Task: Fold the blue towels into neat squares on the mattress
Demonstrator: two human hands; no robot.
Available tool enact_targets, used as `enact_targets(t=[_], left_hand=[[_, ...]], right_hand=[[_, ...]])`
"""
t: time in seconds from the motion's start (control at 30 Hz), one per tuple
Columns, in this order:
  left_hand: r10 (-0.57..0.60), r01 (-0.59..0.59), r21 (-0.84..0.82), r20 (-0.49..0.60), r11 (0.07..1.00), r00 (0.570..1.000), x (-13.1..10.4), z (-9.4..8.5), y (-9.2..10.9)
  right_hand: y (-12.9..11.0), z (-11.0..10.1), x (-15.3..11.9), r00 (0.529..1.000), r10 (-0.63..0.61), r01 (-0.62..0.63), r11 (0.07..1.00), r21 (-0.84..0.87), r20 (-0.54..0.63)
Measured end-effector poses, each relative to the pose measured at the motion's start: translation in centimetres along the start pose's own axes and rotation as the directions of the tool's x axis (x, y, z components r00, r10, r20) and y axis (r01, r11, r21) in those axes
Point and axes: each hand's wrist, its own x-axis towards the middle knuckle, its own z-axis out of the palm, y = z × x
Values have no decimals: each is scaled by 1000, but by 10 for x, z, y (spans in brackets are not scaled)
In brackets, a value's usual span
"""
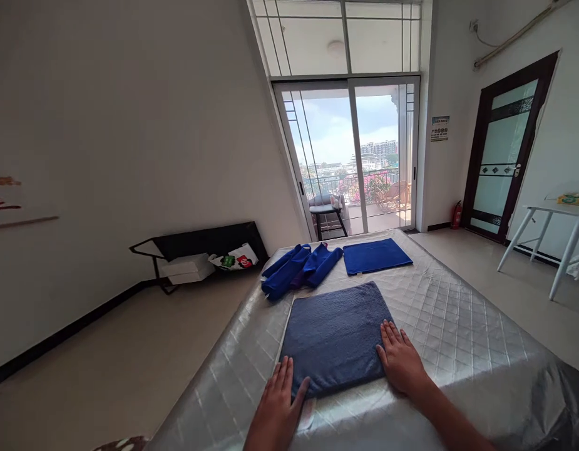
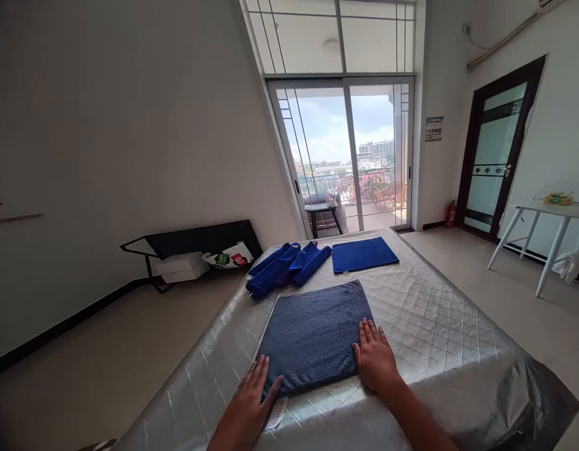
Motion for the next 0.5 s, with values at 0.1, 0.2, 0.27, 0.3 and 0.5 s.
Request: enact_targets(t=[0.1, 0.2, 0.27, 0.3, 0.5], left_hand=[[-11, 11, 7, -25, 1000, 1000, 0, 1, 12], [-51, 52, 20, -50, 998, 997, -2, -5, 20], [-70, 72, 24, -76, 997, 995, -4, -10, 24], [-71, 73, 25, -87, 997, 994, -5, -12, 26], [-65, 69, 27, -130, 997, 989, -7, -18, 31]], right_hand=[[3, 0, -1, 1000, 3, -2, 999, -37, 23], [5, -6, -2, 999, 6, -3, 998, -70, 53], [5, -14, 3, 996, 12, -4, 996, -85, 87], [4, -20, 8, 995, 17, -7, 996, -91, 103], [-13, -53, 67, 996, 13, -4, 995, -104, 87]])
